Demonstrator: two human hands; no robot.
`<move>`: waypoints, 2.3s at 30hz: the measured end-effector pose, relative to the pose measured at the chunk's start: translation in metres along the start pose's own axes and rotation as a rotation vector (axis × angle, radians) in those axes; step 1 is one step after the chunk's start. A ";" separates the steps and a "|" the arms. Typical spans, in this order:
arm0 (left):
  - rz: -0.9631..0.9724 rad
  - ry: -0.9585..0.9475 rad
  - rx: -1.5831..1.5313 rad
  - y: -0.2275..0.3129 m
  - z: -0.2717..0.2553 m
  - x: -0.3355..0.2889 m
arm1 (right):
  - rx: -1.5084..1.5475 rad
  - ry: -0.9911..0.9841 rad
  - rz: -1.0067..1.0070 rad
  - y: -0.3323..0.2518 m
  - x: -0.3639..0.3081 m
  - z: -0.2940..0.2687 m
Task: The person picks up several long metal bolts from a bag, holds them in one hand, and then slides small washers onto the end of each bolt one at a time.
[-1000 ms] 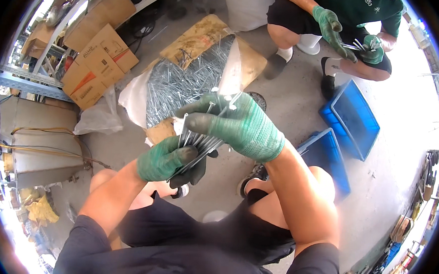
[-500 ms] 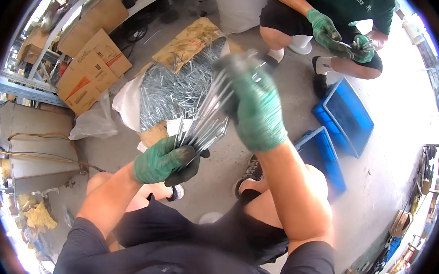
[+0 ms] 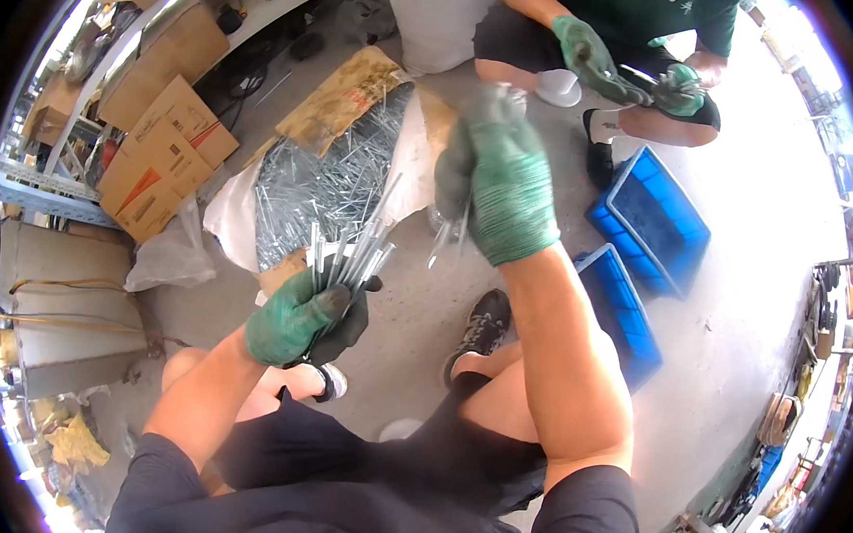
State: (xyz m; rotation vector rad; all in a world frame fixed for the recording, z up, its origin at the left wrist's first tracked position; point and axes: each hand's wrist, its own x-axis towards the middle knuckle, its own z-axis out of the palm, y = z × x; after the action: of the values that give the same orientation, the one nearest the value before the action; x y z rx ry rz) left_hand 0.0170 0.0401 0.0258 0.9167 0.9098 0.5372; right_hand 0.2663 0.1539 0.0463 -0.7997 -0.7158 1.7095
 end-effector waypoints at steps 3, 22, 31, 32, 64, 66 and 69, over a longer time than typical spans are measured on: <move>-0.026 0.016 -0.040 0.004 0.011 0.007 | -0.410 -0.094 -0.309 0.069 0.013 -0.026; -0.160 0.156 -0.685 -0.052 -0.020 0.014 | -0.517 -0.235 -0.395 0.056 -0.019 0.045; 0.131 0.230 -0.546 -0.041 -0.034 0.019 | -1.084 -0.645 -1.050 0.097 -0.046 0.071; 0.137 0.232 -0.535 -0.042 -0.034 0.017 | -1.087 -0.650 -1.076 0.099 -0.047 0.072; 0.150 0.013 -0.875 -0.013 -0.017 0.016 | -0.220 -0.157 -0.092 0.093 -0.032 0.084; 0.192 -0.042 -0.963 -0.018 -0.030 0.019 | -0.161 -0.136 -0.103 0.095 -0.039 0.099; 0.248 0.214 -0.836 -0.022 -0.028 0.030 | -0.333 -0.276 -0.116 0.085 -0.035 0.104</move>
State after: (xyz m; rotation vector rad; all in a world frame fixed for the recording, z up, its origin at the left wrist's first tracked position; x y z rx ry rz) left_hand 0.0093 0.0627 -0.0143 0.2059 0.6598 1.1364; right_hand 0.1424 0.0908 0.0473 -0.7362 -1.2365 1.6326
